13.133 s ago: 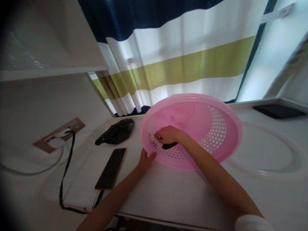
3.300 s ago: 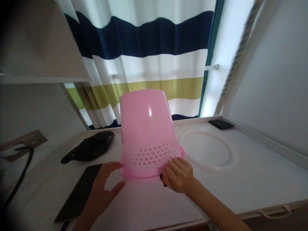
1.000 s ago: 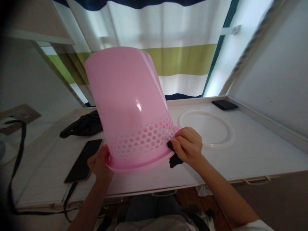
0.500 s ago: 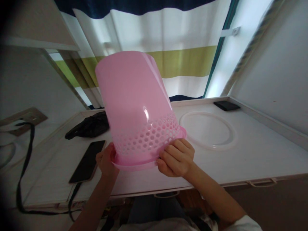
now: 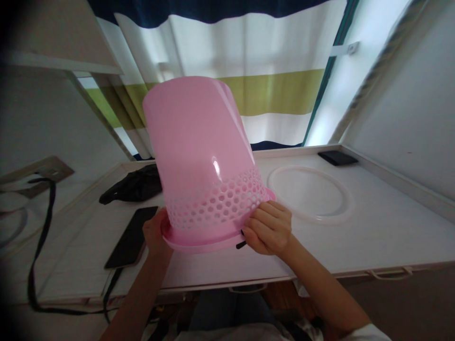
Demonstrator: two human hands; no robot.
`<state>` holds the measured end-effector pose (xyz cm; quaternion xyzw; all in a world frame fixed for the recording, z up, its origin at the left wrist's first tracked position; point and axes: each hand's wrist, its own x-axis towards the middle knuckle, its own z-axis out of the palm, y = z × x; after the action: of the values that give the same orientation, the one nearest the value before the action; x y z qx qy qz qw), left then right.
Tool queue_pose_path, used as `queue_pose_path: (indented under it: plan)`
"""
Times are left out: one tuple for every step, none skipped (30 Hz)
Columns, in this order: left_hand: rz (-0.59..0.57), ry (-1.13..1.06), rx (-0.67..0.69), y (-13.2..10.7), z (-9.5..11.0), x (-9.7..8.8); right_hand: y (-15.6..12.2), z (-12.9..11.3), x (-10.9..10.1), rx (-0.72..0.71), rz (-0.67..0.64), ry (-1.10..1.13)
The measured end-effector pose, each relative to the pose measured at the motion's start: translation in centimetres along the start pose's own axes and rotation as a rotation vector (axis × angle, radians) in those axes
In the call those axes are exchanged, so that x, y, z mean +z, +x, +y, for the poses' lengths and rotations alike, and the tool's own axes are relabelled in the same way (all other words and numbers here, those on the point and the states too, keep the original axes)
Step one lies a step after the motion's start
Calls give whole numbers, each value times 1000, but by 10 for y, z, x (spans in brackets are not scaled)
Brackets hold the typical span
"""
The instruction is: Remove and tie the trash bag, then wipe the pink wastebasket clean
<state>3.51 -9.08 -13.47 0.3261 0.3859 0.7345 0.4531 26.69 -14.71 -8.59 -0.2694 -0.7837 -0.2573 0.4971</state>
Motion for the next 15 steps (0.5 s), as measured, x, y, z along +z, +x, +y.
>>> queue_pose_path:
  plan:
    - [-6, 11, -7, 1, 2, 0, -2, 3, 1, -9, 8, 9]
    - [-14, 23, -14, 3, 4, 0, -5, 7, 2, -16, 17, 22]
    - [-20, 29, -22, 5, 5, -2, -9, 11, 3, -17, 27, 37]
    - [-23, 49, -21, 8, 6, -4, -13, 16, 5, -8, 42, 56]
    - [-24, 81, -11, 11, 6, -6, -18, 22, 7, 13, 55, 80]
    - [-23, 120, 5, 13, 6, -9, -22, 27, 9, 44, 68, 105]
    - [-22, 163, 29, 16, 6, -12, -26, 31, 11, 83, 74, 129]
    - [-19, 206, 61, 19, 5, -15, -29, 35, 12, 121, 76, 152]
    - [-15, 242, 95, 22, 4, -17, -31, 37, 13, 149, 73, 172]
    - [-11, 261, 120, 24, 5, -20, -31, 38, 13, 166, 66, 186]
    - [-4, 278, 154, 25, 7, -21, -30, 37, 12, 172, 57, 193]
    - [7, 319, 217, 25, 10, -22, -28, 35, 11, 172, 50, 192]
    - [18, 375, 308, 23, 15, -23, -25, 32, 10, 170, 42, 182]
    - [23, 442, 431, 18, 21, -22, -21, 27, 8, 166, 31, 162]
    - [14, 519, 590, 12, 28, -19, -17, 22, 6, 161, 11, 132]
